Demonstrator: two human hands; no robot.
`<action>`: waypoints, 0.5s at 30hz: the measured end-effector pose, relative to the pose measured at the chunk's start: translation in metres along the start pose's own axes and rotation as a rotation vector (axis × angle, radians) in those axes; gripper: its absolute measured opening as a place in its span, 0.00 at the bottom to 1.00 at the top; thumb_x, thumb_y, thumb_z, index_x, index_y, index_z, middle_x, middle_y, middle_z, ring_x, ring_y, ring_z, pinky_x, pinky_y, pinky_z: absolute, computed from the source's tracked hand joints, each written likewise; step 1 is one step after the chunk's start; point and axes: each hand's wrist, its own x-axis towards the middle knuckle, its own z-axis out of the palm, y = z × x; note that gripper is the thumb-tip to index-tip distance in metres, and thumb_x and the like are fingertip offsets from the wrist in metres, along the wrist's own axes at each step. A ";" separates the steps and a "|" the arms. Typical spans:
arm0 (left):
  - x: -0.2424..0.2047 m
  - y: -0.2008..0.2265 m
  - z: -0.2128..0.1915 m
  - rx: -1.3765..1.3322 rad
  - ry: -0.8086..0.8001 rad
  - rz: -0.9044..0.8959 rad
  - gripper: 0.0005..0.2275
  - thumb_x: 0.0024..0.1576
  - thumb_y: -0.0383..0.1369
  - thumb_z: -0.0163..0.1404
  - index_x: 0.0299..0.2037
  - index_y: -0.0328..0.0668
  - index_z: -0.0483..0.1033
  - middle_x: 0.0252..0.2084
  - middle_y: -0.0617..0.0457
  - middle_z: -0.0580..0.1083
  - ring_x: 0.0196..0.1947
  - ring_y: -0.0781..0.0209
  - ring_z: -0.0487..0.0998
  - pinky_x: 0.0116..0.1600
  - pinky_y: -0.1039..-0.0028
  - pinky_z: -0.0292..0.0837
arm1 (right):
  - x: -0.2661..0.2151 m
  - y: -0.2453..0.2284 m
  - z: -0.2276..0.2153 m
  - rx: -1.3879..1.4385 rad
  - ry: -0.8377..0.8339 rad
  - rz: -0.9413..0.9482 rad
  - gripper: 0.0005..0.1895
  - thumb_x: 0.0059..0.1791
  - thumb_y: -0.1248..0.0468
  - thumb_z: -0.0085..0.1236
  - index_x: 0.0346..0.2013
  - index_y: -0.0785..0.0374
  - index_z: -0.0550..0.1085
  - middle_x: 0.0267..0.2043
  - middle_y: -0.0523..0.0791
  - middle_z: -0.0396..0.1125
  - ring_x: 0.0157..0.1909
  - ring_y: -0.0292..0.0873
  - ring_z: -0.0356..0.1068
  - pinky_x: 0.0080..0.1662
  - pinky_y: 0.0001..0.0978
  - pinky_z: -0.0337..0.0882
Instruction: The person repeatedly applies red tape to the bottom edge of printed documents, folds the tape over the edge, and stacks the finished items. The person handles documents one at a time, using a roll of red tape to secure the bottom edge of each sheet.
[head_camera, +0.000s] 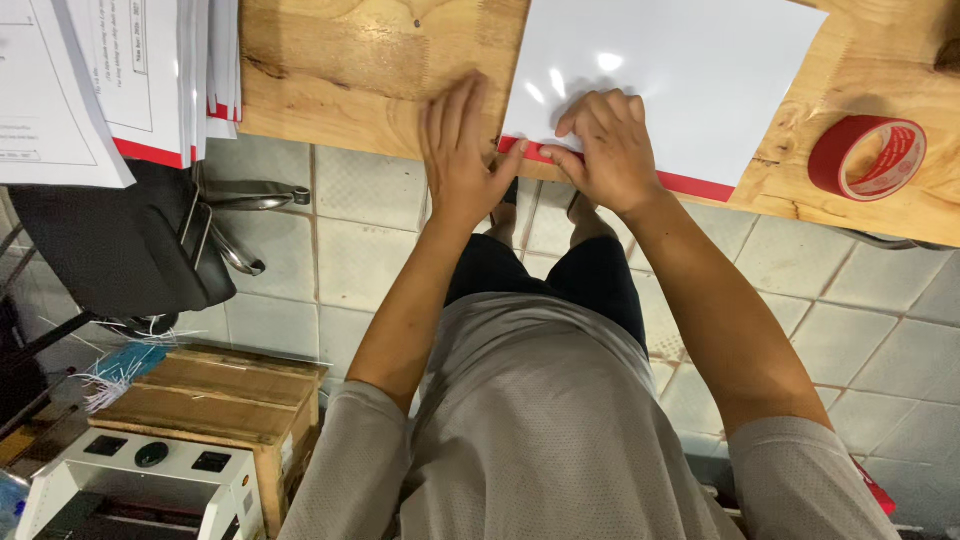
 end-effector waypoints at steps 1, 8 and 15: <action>-0.003 0.002 0.006 0.112 0.037 -0.064 0.33 0.57 0.45 0.57 0.70 0.39 0.60 0.72 0.43 0.60 0.73 0.40 0.55 0.74 0.46 0.41 | -0.002 0.002 0.001 -0.001 0.000 0.005 0.18 0.53 0.48 0.67 0.39 0.57 0.74 0.47 0.41 0.65 0.54 0.46 0.60 0.58 0.41 0.57; -0.020 -0.005 0.030 0.361 -0.092 -0.245 0.24 0.71 0.40 0.34 0.79 0.51 0.54 0.83 0.53 0.52 0.84 0.50 0.45 0.83 0.47 0.29 | 0.001 -0.007 -0.002 -0.040 0.000 0.056 0.10 0.55 0.56 0.65 0.40 0.57 0.74 0.47 0.43 0.67 0.56 0.46 0.62 0.59 0.42 0.58; -0.017 -0.004 0.036 0.409 -0.024 -0.148 0.25 0.68 0.44 0.37 0.74 0.45 0.60 0.79 0.48 0.54 0.80 0.48 0.50 0.79 0.50 0.32 | -0.021 -0.081 0.026 -0.104 -0.069 0.218 0.31 0.58 0.54 0.52 0.72 0.65 0.62 0.77 0.50 0.52 0.79 0.49 0.47 0.75 0.46 0.47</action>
